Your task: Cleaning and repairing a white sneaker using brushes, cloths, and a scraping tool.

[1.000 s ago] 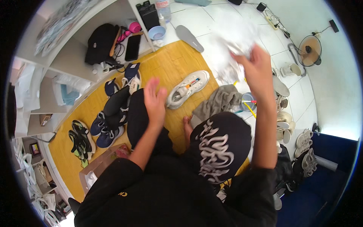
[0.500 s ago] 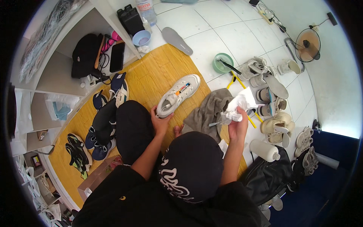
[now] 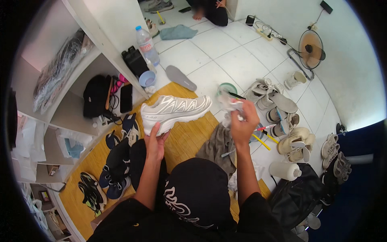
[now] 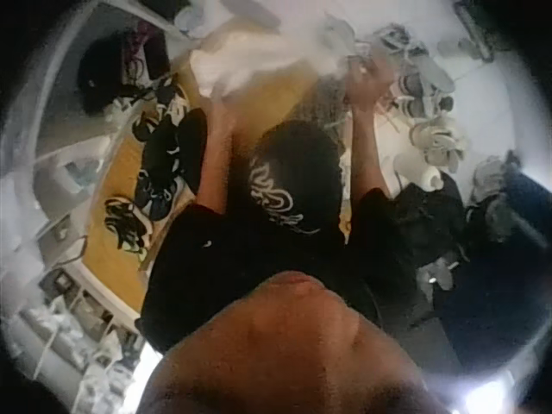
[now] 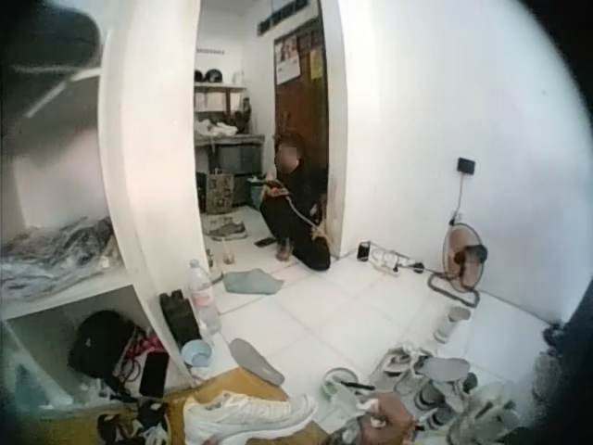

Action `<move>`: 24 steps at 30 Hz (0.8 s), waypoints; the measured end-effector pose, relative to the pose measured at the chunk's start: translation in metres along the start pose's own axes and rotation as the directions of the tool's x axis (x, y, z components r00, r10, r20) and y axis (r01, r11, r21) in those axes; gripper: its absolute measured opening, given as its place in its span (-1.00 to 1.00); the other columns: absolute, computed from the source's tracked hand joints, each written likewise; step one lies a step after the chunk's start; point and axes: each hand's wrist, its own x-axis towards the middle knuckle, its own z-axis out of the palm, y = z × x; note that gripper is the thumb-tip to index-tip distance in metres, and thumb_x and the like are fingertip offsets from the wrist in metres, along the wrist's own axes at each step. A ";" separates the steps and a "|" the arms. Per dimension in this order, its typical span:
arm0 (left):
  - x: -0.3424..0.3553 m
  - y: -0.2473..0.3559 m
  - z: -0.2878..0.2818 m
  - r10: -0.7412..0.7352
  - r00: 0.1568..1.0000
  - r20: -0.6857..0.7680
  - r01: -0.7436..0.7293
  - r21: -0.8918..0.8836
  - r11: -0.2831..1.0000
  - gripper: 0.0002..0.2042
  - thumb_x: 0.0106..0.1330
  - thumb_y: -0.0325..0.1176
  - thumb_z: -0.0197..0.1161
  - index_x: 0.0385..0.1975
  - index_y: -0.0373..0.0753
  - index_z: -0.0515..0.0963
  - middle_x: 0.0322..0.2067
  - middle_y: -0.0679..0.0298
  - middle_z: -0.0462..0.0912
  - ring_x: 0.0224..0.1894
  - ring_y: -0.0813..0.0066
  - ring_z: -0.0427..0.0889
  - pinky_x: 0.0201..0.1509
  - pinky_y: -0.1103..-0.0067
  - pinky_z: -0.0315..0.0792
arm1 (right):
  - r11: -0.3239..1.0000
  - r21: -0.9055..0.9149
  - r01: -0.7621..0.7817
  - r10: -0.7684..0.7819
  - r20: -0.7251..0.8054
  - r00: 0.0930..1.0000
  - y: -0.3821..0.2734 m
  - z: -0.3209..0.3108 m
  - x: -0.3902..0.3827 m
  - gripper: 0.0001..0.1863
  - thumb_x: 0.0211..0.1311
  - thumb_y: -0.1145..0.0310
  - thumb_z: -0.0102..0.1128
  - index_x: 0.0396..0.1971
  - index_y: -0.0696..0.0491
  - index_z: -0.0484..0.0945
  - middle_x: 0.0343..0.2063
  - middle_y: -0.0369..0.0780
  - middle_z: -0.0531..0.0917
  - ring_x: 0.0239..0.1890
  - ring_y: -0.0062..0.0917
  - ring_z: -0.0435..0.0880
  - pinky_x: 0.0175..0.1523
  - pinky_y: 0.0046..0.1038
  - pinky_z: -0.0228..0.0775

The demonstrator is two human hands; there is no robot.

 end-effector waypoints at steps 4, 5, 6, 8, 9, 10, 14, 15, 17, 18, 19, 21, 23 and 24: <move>-0.034 0.026 0.029 0.077 0.995 0.067 -0.072 -0.067 0.995 -0.42 0.31 -0.33 0.31 0.31 -0.17 0.24 0.13 0.20 0.50 0.10 0.33 0.59 0.05 0.42 0.61 | 0.843 -0.088 0.531 -0.511 0.179 0.841 -0.041 0.037 0.028 -0.63 -0.15 0.63 0.27 -0.24 0.02 0.71 -0.32 -0.22 0.64 -0.27 -0.33 0.63 -0.21 -0.37 0.42; -0.039 0.031 0.032 0.114 0.991 0.076 -0.109 -0.057 0.992 -0.44 0.35 -0.29 0.27 0.31 -0.19 0.24 0.18 0.17 0.47 0.12 0.29 0.59 0.08 0.40 0.62 | 0.784 -0.110 0.611 -0.572 0.256 0.779 -0.049 0.044 0.031 -0.62 -0.16 0.61 0.29 -0.23 0.01 0.71 -0.31 -0.23 0.65 -0.25 -0.32 0.62 -0.19 -0.36 0.42; -0.044 0.034 0.034 0.121 0.990 0.079 -0.116 -0.065 0.991 -0.44 0.35 -0.29 0.27 0.31 -0.19 0.24 0.18 0.17 0.47 0.12 0.29 0.59 0.08 0.40 0.62 | 0.744 -0.092 0.662 -0.608 0.318 0.728 -0.057 0.050 0.030 -0.60 -0.16 0.60 0.29 -0.21 0.00 0.70 -0.29 -0.24 0.64 -0.24 -0.34 0.61 -0.16 -0.33 0.41; -0.050 0.039 0.037 0.146 0.987 0.064 -0.143 -0.050 0.989 -0.43 0.34 -0.27 0.27 0.31 -0.21 0.24 0.16 0.16 0.48 0.08 0.33 0.61 0.05 0.48 0.63 | 0.734 -0.065 0.676 -0.619 0.344 0.706 -0.067 0.050 0.029 -0.59 -0.16 0.61 0.28 -0.20 0.01 0.69 -0.29 -0.24 0.64 -0.23 -0.33 0.61 -0.16 -0.33 0.41; -0.052 0.043 0.037 0.154 0.986 0.066 -0.150 -0.060 0.987 -0.43 0.34 -0.27 0.27 0.31 -0.21 0.24 0.16 0.16 0.48 0.08 0.33 0.61 0.05 0.48 0.63 | 0.731 -0.039 0.681 -0.622 0.371 0.689 -0.072 0.049 0.027 -0.58 -0.16 0.62 0.27 -0.19 0.01 0.68 -0.28 -0.24 0.64 -0.22 -0.33 0.61 -0.16 -0.33 0.42; -0.054 0.049 0.038 0.134 0.988 0.076 -0.126 -0.095 0.987 -0.43 0.32 -0.31 0.29 0.30 -0.20 0.24 0.12 0.19 0.51 0.05 0.37 0.62 -0.01 0.50 0.64 | 0.689 -0.046 0.723 -0.647 0.411 0.643 -0.065 0.045 0.027 -0.58 -0.08 0.46 0.30 -0.09 0.02 0.66 -0.16 -0.20 0.64 -0.10 -0.28 0.61 -0.02 -0.28 0.42; -0.072 0.067 0.037 0.056 0.989 0.135 -0.033 -0.166 0.986 -0.44 0.31 -0.33 0.30 0.29 -0.20 0.25 0.09 0.20 0.54 0.02 0.40 0.63 -0.06 0.52 0.64 | 0.547 -0.166 0.820 -0.637 0.553 0.537 -0.097 0.026 0.023 -0.26 -0.02 -0.08 0.34 0.15 0.04 0.52 0.11 -0.13 0.56 0.13 -0.21 0.51 0.26 -0.13 0.23; -0.076 0.071 0.038 0.065 0.987 0.147 -0.039 -0.174 0.984 -0.44 0.31 -0.33 0.30 0.29 -0.20 0.25 0.09 0.20 0.54 0.02 0.40 0.63 -0.06 0.52 0.64 | 0.535 -0.172 0.827 -0.645 0.548 0.532 -0.100 0.023 0.024 -0.26 -0.02 -0.08 0.34 0.15 0.04 0.52 0.11 -0.13 0.56 0.13 -0.21 0.51 0.26 -0.13 0.23; -0.083 0.078 0.040 0.045 0.979 0.199 -0.013 -0.160 0.987 -0.45 0.34 -0.28 0.26 0.28 -0.23 0.26 0.10 0.18 0.54 0.03 0.38 0.63 -0.03 0.51 0.65 | 0.515 -0.164 0.841 -0.639 0.580 0.505 -0.113 0.019 0.032 -0.16 -0.12 -0.17 0.43 0.13 0.08 0.52 0.09 -0.14 0.56 0.11 -0.20 0.52 0.22 -0.16 0.28; -0.085 0.081 0.039 0.065 0.975 0.213 -0.028 -0.171 0.985 -0.45 0.34 -0.28 0.26 0.28 -0.23 0.26 0.10 0.18 0.54 0.03 0.38 0.63 -0.03 0.51 0.65 | 0.472 -0.167 0.866 -0.634 0.619 0.465 -0.122 0.020 0.036 -0.11 -0.21 -0.15 0.46 0.13 0.10 0.50 0.10 -0.15 0.55 0.12 -0.20 0.51 0.22 -0.16 0.29; -0.087 0.085 0.035 0.036 0.976 0.216 0.005 -0.187 0.982 -0.45 0.34 -0.27 0.25 0.29 -0.24 0.26 0.10 0.17 0.54 0.04 0.37 0.63 -0.01 0.50 0.65 | 0.452 -0.170 0.876 -0.651 0.608 0.454 -0.124 0.020 0.040 -0.11 -0.21 -0.15 0.46 0.13 0.10 0.50 0.10 -0.15 0.55 0.12 -0.20 0.51 0.22 -0.16 0.29; -0.089 0.095 0.033 0.032 0.970 0.242 0.020 -0.211 0.977 -0.45 0.35 -0.26 0.23 0.29 -0.25 0.25 0.10 0.16 0.54 0.05 0.36 0.63 0.00 0.49 0.65 | 0.248 -0.166 0.954 -0.578 0.765 0.284 -0.131 0.023 0.051 -0.01 -0.31 -0.03 0.51 0.24 0.06 0.40 0.15 -0.16 0.49 0.14 -0.25 0.47 0.21 -0.18 0.29; -0.096 0.103 0.031 0.016 0.968 0.251 0.044 -0.231 0.972 -0.47 0.36 -0.25 0.21 0.28 -0.27 0.26 0.09 0.15 0.55 0.06 0.34 0.63 0.03 0.48 0.65 | 0.171 -0.137 0.976 -0.672 0.709 0.217 -0.141 0.028 0.066 -0.21 -0.21 0.07 0.46 0.12 0.09 0.49 -0.01 -0.21 0.57 -0.02 -0.37 0.56 0.04 -0.30 0.38; -0.100 0.107 0.031 0.046 0.971 0.233 -0.003 -0.182 0.983 -0.45 0.40 -0.17 0.16 0.29 -0.30 0.25 0.12 0.12 0.53 0.09 0.30 0.61 0.05 0.49 0.66 | 0.056 -0.068 0.996 -0.735 0.673 0.087 -0.139 0.030 0.075 -0.31 -0.16 0.09 0.44 0.04 0.10 0.53 -0.13 -0.25 0.58 -0.13 -0.44 0.57 -0.08 -0.37 0.37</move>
